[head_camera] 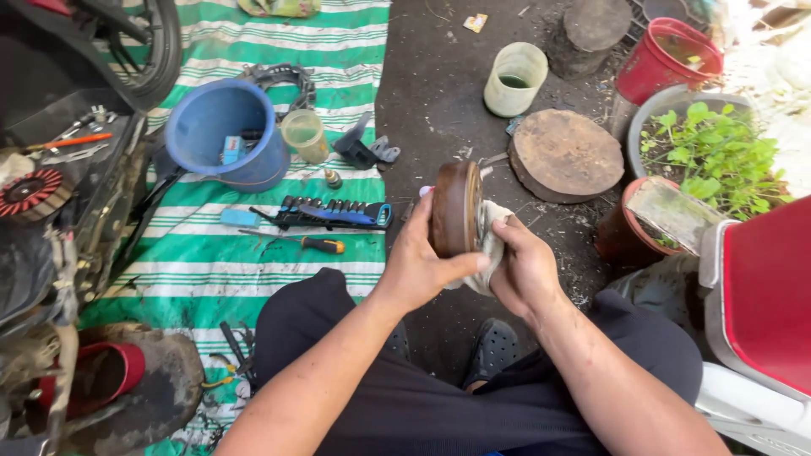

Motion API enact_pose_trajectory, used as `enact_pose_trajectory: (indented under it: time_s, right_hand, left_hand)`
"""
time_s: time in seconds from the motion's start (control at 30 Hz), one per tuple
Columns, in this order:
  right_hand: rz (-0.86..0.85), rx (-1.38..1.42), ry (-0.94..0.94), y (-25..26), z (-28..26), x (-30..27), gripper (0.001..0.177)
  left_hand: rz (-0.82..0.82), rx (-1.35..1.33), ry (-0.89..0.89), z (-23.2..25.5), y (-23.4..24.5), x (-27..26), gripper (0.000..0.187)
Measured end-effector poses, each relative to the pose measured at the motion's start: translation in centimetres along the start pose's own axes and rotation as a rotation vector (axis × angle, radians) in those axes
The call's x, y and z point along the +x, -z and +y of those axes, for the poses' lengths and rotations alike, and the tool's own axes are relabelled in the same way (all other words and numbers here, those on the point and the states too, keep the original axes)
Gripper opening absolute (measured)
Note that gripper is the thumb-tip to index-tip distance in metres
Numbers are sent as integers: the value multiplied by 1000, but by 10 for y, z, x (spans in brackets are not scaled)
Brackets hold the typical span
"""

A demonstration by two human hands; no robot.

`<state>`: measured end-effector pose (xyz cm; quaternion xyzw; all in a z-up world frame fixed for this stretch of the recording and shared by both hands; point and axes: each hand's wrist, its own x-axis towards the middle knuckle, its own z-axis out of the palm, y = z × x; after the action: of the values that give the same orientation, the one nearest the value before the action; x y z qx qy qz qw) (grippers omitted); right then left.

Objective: The person pours a red liquid from a bottle into a container near the motorcycle engine. They then pick up a circular metal part and wipe it thoroughly with a cloth, cleaning both the outer surface and the inner holes.

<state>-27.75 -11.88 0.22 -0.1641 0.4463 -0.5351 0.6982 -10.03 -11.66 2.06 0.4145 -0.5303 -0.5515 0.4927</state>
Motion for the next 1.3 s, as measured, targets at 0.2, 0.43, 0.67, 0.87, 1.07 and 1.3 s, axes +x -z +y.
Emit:
enact_pose_trajectory:
  time_s: [0.2, 0.43, 0.67, 0.87, 1.07, 1.3]
  right_hand:
    - [-2, -162, -27, 8, -23, 24, 20]
    - [-110, -367, 224, 74, -71, 74, 32]
    - [-211, -626, 616, 80, -81, 68, 29]
    - [-388, -1174, 1069, 67, -44, 41, 31]
    - [-490, -1325, 1278, 49, 5, 70, 47]
    - [-305, -1196, 825, -19, -44, 58, 60]
  left_hand:
    - [53, -171, 64, -19, 4, 36, 101]
    - [74, -49, 32, -42, 39, 45, 90]
    - [55, 208, -183, -42, 33, 53, 84]
    - [28, 290, -316, -38, 19, 50, 76]
    - [40, 333, -327, -34, 7, 44, 69]
    - [45, 398, -419, -49, -11, 33, 70]
